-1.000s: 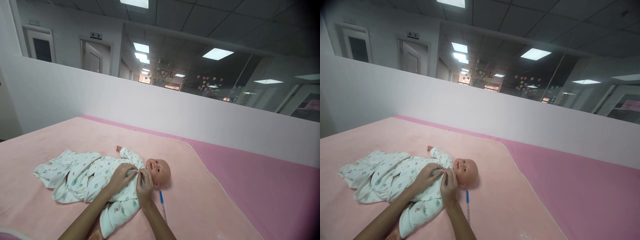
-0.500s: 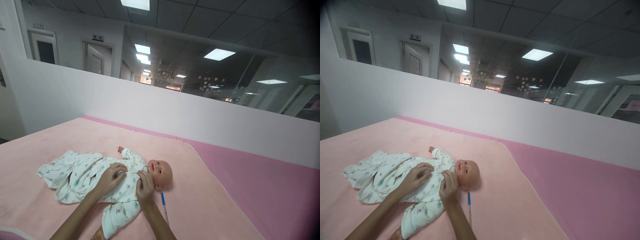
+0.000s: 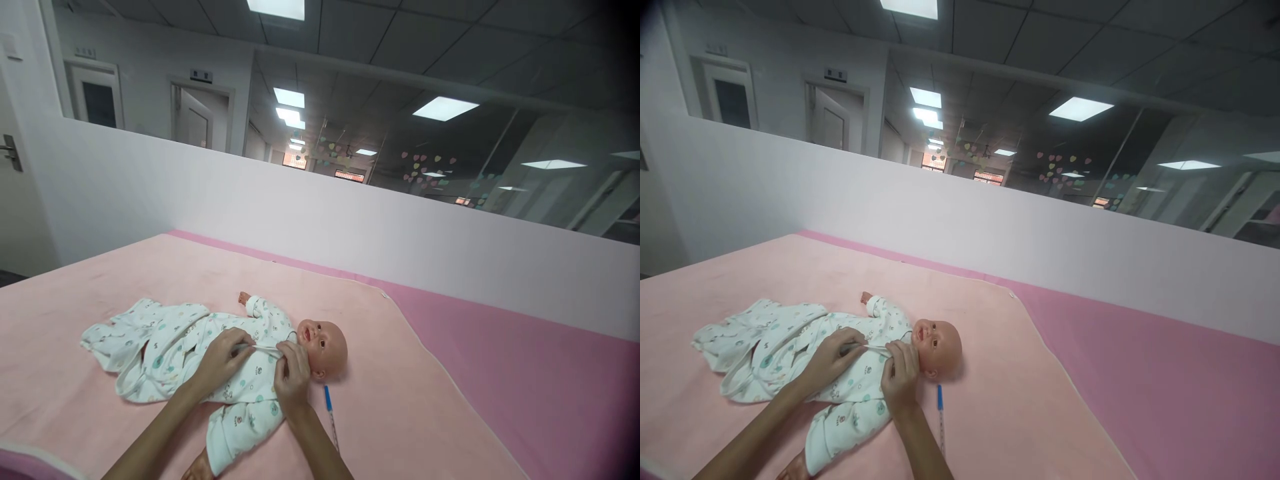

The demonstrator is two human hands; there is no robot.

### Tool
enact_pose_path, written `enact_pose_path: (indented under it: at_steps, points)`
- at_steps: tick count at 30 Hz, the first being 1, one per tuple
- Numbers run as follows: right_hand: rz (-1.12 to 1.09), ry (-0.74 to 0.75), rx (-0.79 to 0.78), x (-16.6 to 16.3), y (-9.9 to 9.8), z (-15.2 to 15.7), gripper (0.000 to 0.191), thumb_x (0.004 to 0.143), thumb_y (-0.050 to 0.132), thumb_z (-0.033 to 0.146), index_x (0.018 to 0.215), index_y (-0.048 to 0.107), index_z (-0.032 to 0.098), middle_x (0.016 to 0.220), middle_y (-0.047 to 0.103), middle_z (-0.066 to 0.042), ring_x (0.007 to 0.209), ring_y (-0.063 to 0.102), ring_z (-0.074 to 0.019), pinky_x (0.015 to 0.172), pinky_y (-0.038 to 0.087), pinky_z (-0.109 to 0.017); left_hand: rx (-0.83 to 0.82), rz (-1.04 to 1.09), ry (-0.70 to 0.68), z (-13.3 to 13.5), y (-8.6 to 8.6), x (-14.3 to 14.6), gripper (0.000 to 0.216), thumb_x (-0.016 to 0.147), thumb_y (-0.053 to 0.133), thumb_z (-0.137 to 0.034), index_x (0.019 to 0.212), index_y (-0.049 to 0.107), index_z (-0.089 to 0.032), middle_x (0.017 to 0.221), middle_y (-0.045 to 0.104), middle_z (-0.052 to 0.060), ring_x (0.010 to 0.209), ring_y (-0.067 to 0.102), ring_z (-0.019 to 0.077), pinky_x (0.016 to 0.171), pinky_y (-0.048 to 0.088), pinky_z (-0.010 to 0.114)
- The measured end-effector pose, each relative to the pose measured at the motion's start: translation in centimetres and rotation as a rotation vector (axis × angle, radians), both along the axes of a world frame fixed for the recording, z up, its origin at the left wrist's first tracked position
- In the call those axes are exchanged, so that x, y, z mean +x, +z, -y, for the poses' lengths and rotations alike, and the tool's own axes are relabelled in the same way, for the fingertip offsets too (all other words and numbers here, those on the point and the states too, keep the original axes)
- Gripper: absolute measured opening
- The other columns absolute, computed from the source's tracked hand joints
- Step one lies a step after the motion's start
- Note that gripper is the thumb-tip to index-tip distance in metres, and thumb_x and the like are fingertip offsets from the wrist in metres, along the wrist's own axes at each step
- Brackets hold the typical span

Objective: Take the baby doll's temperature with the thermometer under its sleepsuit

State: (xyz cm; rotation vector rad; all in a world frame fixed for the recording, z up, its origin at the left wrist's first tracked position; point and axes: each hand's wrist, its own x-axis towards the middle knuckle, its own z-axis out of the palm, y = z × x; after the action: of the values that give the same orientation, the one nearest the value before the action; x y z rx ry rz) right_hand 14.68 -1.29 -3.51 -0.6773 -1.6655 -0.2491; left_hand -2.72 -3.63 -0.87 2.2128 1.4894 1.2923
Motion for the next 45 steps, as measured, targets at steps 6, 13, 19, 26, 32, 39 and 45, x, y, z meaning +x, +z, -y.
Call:
enact_pose_path:
  at_steps: [6,13,19,26,32,39,45]
  points:
    - [-0.017,-0.010,-0.012,0.0,0.1,0.0,0.029,0.078,0.038,0.002,0.091,0.058,0.017,0.082,0.062,-0.006,0.079,0.058,-0.0149,0.070,0.048,-0.031,0.171,-0.155,0.009,-0.4,-0.9,-0.3,0.019,0.084,0.050,-0.033,0.083,0.066,-0.024,0.081,0.067,0.001,0.084,0.059,0.0180,0.076,0.046,0.032]
    - [0.010,-0.081,0.054,-0.1,0.1,0.1,0.030,0.078,0.039,0.000,0.087,0.060,0.018,0.081,0.062,-0.004,0.078,0.057,-0.0142,0.069,0.045,-0.030,0.231,-0.210,0.021,-0.6,-1.2,-0.5,0.017,0.082,0.053,-0.035,0.088,0.068,-0.028,0.084,0.069,0.000,0.084,0.061,0.0175,0.075,0.050,0.032]
    - [0.010,-0.098,0.052,-0.1,0.0,0.0,0.029,0.079,0.039,0.002,0.084,0.062,0.019,0.079,0.062,-0.004,0.076,0.057,-0.0136,0.068,0.042,-0.028,0.415,-0.251,0.111,-0.7,-2.1,-0.1,0.020,0.085,0.049,-0.028,0.091,0.067,-0.022,0.085,0.070,0.001,0.080,0.064,0.0153,0.075,0.053,0.029]
    - [0.019,-0.101,0.055,-0.1,-0.2,-0.1,0.029,0.079,0.039,0.003,0.084,0.062,0.019,0.078,0.061,-0.003,0.075,0.056,-0.0133,0.068,0.041,-0.028,0.378,-0.296,0.161,-0.7,-2.7,-0.2,0.023,0.088,0.044,-0.028,0.096,0.065,-0.022,0.091,0.069,0.002,0.084,0.064,0.0158,0.077,0.053,0.028]
    - [0.029,-0.099,0.056,0.0,-0.1,0.0,0.028,0.079,0.040,0.001,0.084,0.061,0.019,0.079,0.061,-0.003,0.075,0.055,-0.0138,0.067,0.040,-0.029,0.315,-0.260,0.176,-0.4,-2.2,0.0,0.023,0.087,0.045,-0.030,0.095,0.064,-0.022,0.089,0.069,0.002,0.083,0.064,0.0160,0.076,0.052,0.028]
    - [0.015,-0.129,0.070,0.0,-0.2,0.0,0.027,0.078,0.041,0.001,0.083,0.061,0.019,0.078,0.059,-0.003,0.074,0.053,-0.0136,0.066,0.039,-0.028,0.279,-0.233,0.245,1.8,-2.1,-1.3,0.020,0.082,0.050,-0.030,0.096,0.062,-0.022,0.096,0.066,0.005,0.094,0.059,0.0218,0.081,0.047,0.035]
    - [0.018,-0.139,0.085,0.0,0.1,0.2,0.028,0.077,0.040,0.001,0.083,0.061,0.019,0.076,0.058,-0.003,0.072,0.053,-0.0131,0.065,0.038,-0.028,0.210,-0.186,0.231,3.0,-2.1,-2.5,0.016,0.084,0.043,-0.025,0.090,0.056,-0.020,0.098,0.063,0.005,0.095,0.056,0.0201,0.082,0.043,0.035]
